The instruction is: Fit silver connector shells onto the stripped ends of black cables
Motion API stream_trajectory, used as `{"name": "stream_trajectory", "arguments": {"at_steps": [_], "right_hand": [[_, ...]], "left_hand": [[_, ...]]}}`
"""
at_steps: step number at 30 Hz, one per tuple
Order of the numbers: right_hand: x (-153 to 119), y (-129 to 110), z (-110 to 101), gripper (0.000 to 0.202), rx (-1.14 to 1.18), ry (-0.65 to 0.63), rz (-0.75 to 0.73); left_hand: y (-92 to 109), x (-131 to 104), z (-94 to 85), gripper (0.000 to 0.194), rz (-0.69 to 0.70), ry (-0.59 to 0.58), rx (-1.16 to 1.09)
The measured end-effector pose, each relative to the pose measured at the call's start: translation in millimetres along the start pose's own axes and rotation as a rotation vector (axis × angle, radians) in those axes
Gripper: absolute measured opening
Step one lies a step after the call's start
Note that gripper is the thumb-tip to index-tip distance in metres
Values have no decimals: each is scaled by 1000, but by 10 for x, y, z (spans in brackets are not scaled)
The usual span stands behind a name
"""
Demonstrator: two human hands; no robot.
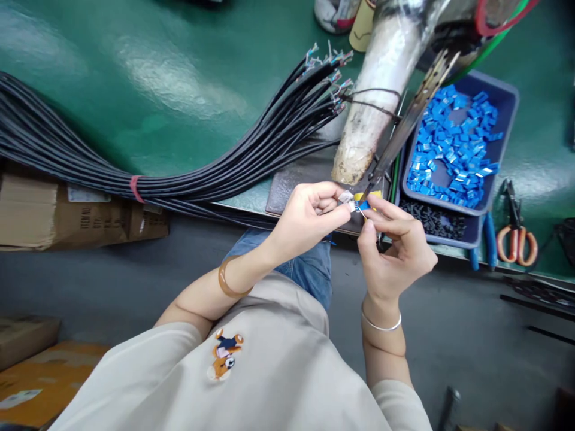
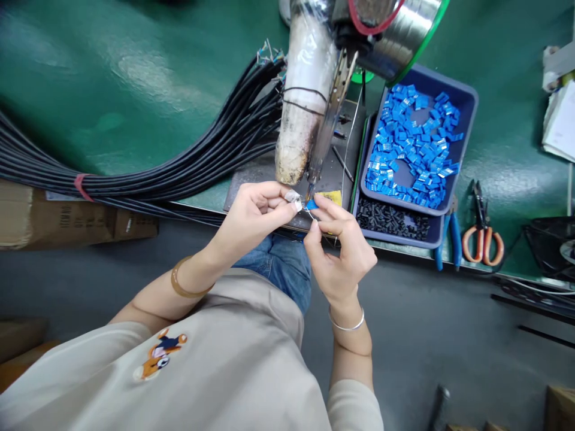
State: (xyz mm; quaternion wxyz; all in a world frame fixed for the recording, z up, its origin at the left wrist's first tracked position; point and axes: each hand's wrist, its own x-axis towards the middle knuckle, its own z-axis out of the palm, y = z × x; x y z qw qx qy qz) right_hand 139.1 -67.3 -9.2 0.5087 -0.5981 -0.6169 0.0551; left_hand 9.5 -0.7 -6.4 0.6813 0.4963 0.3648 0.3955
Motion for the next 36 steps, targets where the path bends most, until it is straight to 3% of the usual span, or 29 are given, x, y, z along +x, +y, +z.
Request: {"name": "stream_trajectory", "arguments": {"at_steps": [12,20,31,36], "right_hand": [[-10,-3,-4,13,-48,5,-71],[19,-11,-37,10,-71,-20,-30],[74,-49,-44,12,-108,-7,-112],[51,-36,-45,14,-160,-31,-178]], "left_hand": [[-25,-11,-35,15,-15,-28,65],[-29,-53,-28,18,64,-18,208],[34,-61,-24,16,167,0,237],[12,-61,-49,16,100,-23,268]]}}
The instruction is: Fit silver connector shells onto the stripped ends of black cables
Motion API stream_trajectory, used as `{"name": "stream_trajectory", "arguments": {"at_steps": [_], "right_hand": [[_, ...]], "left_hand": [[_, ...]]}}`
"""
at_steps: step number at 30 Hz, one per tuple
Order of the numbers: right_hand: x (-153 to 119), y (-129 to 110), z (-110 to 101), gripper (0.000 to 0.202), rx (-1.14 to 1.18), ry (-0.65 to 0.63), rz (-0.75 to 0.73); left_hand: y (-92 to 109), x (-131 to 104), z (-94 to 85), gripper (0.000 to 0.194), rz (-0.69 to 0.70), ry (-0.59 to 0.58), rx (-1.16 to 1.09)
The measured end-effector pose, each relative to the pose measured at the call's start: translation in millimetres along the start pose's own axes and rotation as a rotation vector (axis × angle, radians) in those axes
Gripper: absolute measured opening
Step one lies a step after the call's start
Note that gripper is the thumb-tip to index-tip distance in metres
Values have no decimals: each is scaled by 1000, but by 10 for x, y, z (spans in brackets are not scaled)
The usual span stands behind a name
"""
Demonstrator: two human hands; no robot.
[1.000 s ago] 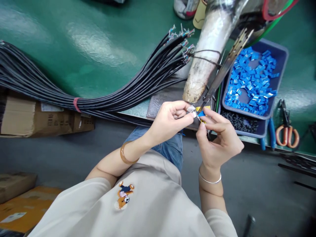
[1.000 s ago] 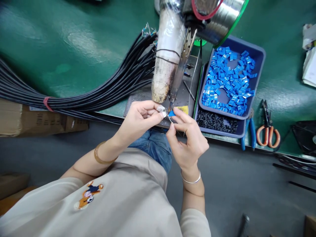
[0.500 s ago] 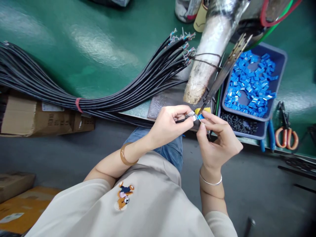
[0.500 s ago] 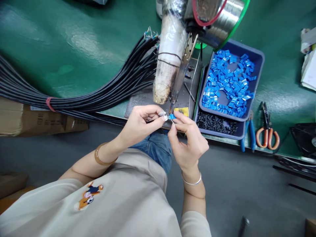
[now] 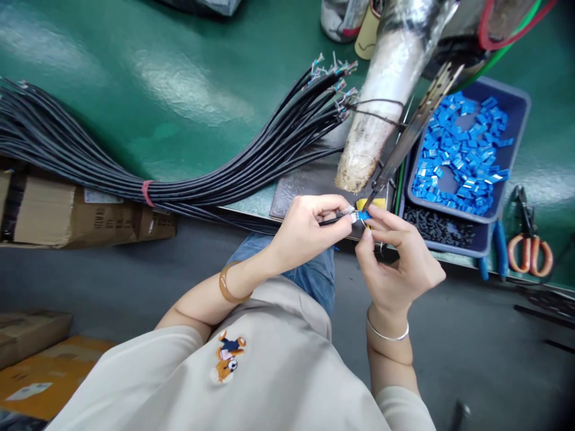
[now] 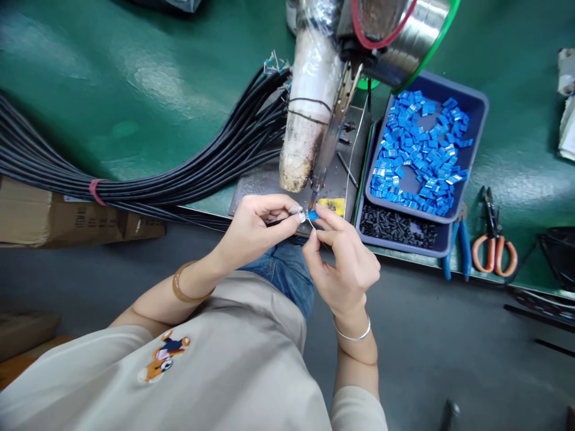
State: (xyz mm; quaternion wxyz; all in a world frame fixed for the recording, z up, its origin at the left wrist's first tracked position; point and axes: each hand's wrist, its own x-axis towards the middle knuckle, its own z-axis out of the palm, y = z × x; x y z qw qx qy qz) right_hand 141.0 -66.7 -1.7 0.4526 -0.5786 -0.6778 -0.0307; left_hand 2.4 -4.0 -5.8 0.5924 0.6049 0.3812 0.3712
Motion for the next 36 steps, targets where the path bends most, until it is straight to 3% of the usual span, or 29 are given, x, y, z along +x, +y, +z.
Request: {"name": "stream_trajectory", "arguments": {"at_steps": [4,8,11,14,21,25,29,36], "right_hand": [[-12,6,-12,14,-50,12,-24],[-5,-4,-27,11,-26,17,80],[-10,-13,-22,8,46,2,164],[-37,-15,6,12,31,25,136],[-75,-1,86,23,-194,93,-108],[-46,6,73,18,-131,80,-29],[-21,14,30,13,8,12,107],[36,3,-1,11,27,-14,113]], "left_hand": [[-18,-22,5,15,-18,-19,8],[12,-58,-6,19,-25,-59,-20],[53,-68,-44,26,-108,-139,-159],[77,-60,-78,29,-182,-170,-240],[-18,-73,-7,24,-96,-76,-189],[-61,-74,31,20,1,12,-48],[-61,-38,29,22,24,17,-11],[-47,4,44,17,67,68,13]]}}
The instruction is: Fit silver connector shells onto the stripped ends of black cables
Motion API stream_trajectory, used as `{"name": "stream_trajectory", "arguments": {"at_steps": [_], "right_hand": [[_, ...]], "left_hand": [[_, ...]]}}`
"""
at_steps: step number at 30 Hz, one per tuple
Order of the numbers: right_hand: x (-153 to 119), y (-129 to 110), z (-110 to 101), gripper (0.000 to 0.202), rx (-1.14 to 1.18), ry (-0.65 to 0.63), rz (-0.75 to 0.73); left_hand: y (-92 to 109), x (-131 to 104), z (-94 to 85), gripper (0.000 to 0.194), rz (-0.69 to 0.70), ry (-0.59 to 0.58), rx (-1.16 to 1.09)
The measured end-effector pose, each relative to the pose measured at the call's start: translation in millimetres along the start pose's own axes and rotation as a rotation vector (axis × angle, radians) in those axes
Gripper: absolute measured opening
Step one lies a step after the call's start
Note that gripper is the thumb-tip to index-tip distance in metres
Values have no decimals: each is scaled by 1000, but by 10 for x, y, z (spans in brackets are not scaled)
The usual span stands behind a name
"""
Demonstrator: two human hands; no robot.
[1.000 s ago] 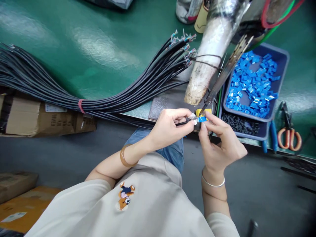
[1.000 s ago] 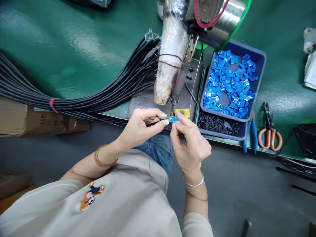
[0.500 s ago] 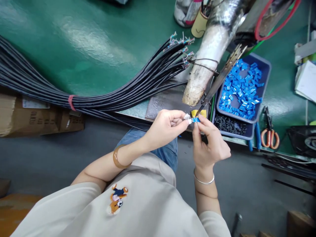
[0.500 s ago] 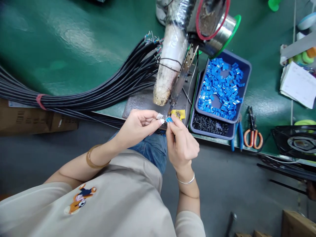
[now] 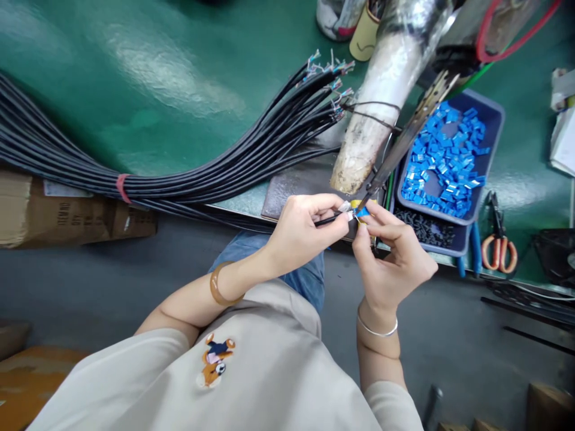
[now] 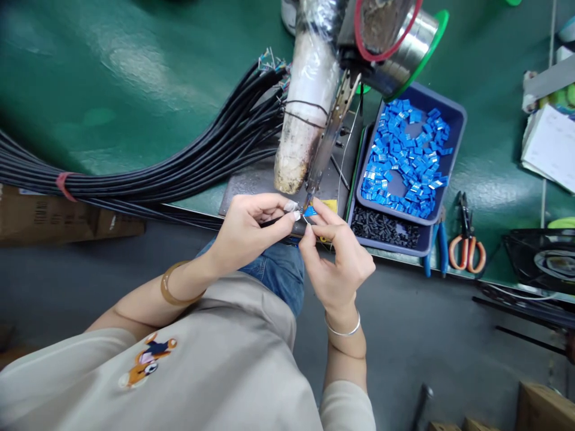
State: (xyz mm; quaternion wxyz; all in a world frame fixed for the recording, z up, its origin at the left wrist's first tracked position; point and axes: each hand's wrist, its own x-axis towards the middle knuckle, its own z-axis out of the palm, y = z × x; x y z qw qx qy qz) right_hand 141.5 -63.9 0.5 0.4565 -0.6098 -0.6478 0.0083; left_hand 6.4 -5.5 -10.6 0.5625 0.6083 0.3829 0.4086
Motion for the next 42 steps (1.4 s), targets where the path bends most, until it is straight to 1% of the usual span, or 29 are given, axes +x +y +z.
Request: {"name": "stream_trajectory", "arguments": {"at_steps": [5,10,13,16,19,23,25,29,33,37,42], "right_hand": [[34,-39,-13,11,-39,-15,-65],[3,-28,-3,14,-114,6,-90],[-12,-23,-8,17,-180,30,-133],[-18,-22,-17,17,-195,41,-158],[-8,-18,-17,15,-155,14,-136],[37,-34,-18,11,-117,-7,-99],[62,-54,-26,12,-108,-7,-101],[74,-74,-41,14,-105,-12,-113],[41,-46,-35,14,-121,-24,-108],[28,-24,-32,13,-156,-16,-120],[48,-26,-28,15,-166,-14,-147]], "left_hand": [[24,0,-20,17,11,20,11],[-3,-15,-43,17,-62,-63,-12],[3,-26,-51,17,-83,-92,-53],[20,-30,-53,18,-105,-127,-99],[19,-19,-38,18,-103,-98,-83],[19,10,-11,16,-54,-14,-15],[35,23,-12,16,-25,-3,7],[60,26,-36,18,-5,-17,25],[30,7,-47,17,-61,-62,13],[2,2,-44,18,-86,-75,-15],[24,27,-41,19,-121,-99,-89]]}}
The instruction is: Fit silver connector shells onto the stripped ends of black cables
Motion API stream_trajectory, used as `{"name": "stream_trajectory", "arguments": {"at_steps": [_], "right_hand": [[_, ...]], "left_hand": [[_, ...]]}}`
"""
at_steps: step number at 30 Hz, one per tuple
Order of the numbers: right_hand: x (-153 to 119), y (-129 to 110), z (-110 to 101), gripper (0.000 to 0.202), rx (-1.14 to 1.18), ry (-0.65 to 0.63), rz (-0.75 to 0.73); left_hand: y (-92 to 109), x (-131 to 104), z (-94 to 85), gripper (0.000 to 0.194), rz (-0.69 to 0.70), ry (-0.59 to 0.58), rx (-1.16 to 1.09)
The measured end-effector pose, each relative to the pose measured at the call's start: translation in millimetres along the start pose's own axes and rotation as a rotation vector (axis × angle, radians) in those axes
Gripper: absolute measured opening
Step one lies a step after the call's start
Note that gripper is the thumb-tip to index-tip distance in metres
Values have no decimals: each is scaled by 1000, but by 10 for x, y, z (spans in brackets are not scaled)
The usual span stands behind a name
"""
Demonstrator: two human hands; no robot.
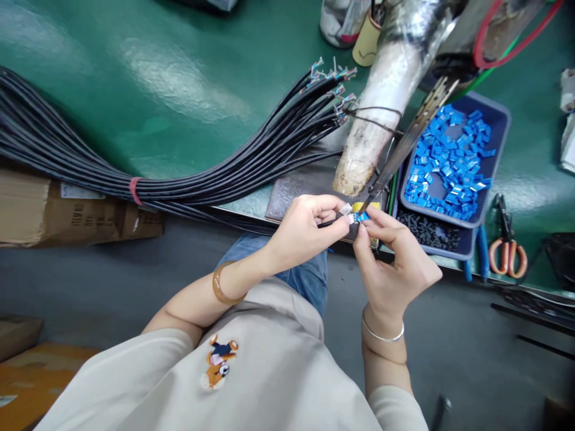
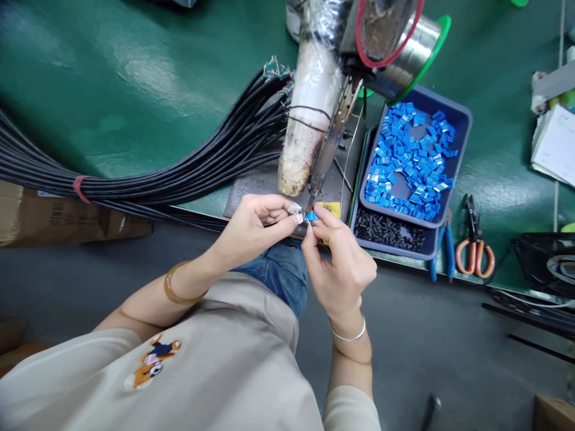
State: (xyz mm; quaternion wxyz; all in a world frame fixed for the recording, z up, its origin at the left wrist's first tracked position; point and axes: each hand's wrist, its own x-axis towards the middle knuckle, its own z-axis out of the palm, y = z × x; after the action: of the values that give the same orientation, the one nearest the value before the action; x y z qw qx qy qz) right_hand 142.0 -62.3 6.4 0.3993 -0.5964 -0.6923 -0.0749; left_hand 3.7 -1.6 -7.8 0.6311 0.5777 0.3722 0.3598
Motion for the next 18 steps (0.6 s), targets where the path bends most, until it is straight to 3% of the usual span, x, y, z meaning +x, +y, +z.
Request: {"name": "stream_trajectory", "arguments": {"at_steps": [8,18], "right_hand": [[7,-34,-20,12,-4,11,8],[-55,-17,-25,12,-62,48,-6]], "left_hand": [[58,8,-8,15,10,13,-1],[55,-14,-34,19,-33,-91,-16]]}}
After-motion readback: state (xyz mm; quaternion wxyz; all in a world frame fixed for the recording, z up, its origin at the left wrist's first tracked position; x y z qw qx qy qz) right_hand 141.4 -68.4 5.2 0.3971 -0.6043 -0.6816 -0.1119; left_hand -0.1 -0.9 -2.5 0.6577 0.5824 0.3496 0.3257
